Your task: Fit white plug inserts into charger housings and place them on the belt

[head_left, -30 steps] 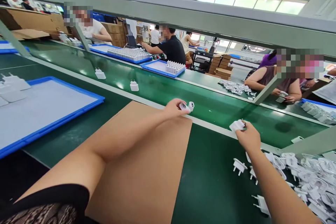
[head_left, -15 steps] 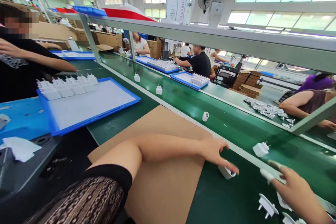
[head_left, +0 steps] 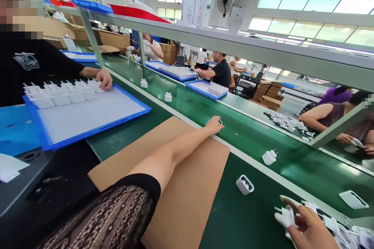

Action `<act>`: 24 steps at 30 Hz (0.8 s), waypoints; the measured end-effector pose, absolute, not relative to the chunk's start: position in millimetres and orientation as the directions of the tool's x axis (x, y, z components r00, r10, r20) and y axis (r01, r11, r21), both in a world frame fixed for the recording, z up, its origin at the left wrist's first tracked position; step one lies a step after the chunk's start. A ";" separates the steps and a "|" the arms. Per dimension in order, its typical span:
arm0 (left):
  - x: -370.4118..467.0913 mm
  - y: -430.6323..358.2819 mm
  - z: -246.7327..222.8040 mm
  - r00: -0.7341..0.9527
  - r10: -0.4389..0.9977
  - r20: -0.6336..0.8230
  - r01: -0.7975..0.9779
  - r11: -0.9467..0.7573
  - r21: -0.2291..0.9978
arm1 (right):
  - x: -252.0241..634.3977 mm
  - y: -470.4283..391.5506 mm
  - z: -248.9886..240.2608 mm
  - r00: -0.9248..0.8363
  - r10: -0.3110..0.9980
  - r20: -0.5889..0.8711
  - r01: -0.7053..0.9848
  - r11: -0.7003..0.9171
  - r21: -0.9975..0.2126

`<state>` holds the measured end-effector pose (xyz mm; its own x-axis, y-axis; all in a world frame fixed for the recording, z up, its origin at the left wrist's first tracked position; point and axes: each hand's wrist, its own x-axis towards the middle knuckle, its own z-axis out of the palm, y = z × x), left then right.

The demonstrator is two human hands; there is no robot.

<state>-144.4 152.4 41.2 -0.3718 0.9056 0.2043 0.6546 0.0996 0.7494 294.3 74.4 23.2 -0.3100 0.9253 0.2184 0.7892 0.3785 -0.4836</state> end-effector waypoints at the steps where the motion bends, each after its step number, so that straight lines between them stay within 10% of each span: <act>1: -141.2 145.0 44.0 -0.364 0.900 0.241 0.654 0.063 0.754 | 288.2 70.4 32.6 -0.274 0.939 0.210 0.752 0.345 -0.562; 10: -53.6 3.0 51.6 0.211 0.875 0.436 0.482 -0.481 0.732 | 231.0 29.4 63.8 -0.176 0.981 0.081 0.216 0.119 -0.969; 19: 7.8 -30.8 9.5 0.287 0.956 0.064 0.547 -0.218 0.808 | 221.8 11.9 48.1 -0.204 0.977 -0.058 0.151 -0.027 -0.988; 24: -1.1 -30.1 3.5 0.378 0.915 0.142 0.456 -0.318 0.831 | 217.7 13.7 42.8 -0.206 0.972 -0.116 0.163 -0.083 -0.983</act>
